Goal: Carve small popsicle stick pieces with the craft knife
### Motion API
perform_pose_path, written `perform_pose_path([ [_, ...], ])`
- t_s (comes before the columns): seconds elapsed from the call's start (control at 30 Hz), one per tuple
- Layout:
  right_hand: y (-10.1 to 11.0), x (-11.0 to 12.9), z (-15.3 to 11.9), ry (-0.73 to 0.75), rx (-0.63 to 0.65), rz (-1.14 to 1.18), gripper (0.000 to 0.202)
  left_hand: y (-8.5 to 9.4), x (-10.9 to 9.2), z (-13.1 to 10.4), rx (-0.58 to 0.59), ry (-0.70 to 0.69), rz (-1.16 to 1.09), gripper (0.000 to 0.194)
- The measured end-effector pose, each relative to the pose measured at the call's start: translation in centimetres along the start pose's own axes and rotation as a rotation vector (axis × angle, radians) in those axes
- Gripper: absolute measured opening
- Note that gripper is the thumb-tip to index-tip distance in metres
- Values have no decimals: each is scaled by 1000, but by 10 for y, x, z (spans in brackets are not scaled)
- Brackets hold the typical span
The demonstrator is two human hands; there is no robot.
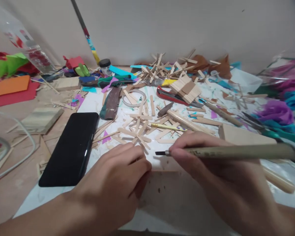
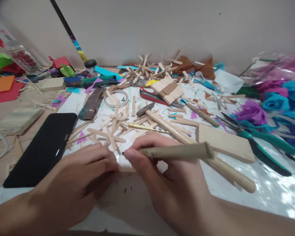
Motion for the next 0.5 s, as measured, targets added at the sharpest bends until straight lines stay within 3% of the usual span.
perform_pose_path([
  [0.1, -6, -3, 1, 37, 55, 20, 25, -1, 2, -1, -1, 14, -1, 25],
  [0.2, -4, -8, -4, 63, 78, -8, 20, -1, 1, 1, -14, -5, 9, 26],
  [0.33, -5, -10, -8, 137, 213, -64, 20, 1, -5, 6, -21, -83, 37, 35],
  [0.5, -14, -5, -3, 196, 316, -24, 24, -1, -1, 3, 58, 11, 14, 32],
])
Point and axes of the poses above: each hand's wrist, its own z-axis towards the middle knuckle, its own y-axis out of the back of the hand, x = y × z, the point moved 5 cm from there along z, towards the middle knuckle, and after that the axes turned 6 degrees about y, right-handed, at the moved point
